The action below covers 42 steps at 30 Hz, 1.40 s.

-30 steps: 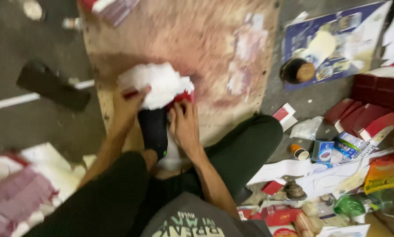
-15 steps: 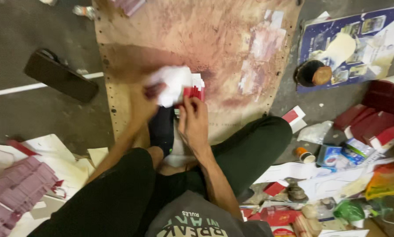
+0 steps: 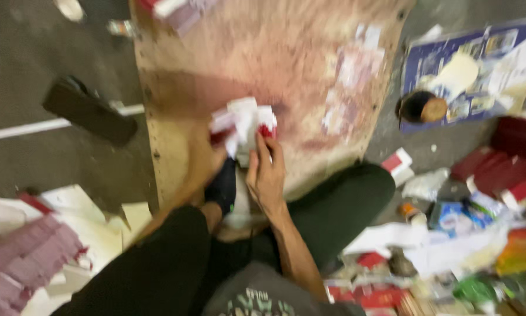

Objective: The person sits on the floor and assembles small red and white paper boxes. They apply glue to the flaps using a small brush and press the flaps to secure the box shape. The person handles multiple boxes one by one, folding and gluing them into a stack.

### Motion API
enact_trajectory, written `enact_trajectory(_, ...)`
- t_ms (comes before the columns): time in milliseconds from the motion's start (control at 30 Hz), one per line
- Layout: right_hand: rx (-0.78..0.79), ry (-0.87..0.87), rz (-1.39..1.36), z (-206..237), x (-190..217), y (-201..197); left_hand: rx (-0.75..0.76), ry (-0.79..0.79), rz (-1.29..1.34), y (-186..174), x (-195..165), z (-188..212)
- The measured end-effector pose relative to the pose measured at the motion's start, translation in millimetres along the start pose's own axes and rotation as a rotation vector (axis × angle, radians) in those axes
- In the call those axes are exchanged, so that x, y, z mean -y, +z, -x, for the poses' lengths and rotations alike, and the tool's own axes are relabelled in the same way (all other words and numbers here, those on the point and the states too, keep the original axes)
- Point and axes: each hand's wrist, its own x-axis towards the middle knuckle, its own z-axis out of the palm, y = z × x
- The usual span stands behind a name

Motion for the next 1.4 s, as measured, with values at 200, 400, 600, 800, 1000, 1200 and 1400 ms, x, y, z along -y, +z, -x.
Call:
enact_trajectory(200,-0.035,-0.009,0.072,0.5,-0.1,2.0,0.023,0.083,-0.109,0.8,0.2,-2.5)
enact_trajectory(400,0.052,-0.112,0.177,-1.5,2.6,1.8,-0.015,-0.173,0.234,-7.5,7.5,-9.1)
enact_trajectory(600,0.093,-0.052,0.166,-1.3,4.9,0.9,-0.195,-0.26,0.155,-4.4,19.4,-8.4)
enact_trajectory(800,0.022,-0.053,0.018,-4.2,5.7,-1.2,-0.253,-0.484,0.685,-3.7,12.5,-12.6)
enact_trajectory(1000,-0.039,-0.01,0.004,-2.3,5.8,-1.4,-0.108,0.153,-0.246,-3.2,6.7,-12.5)
enact_trajectory(1200,0.064,-0.062,0.135,-2.9,8.1,-2.0,-0.107,0.021,-0.146,-5.0,4.4,-11.2)
enact_trajectory(1400,0.11,-0.057,0.149,-2.5,5.8,-1.0,-0.105,-0.099,-0.172,-4.8,0.1,-8.3)
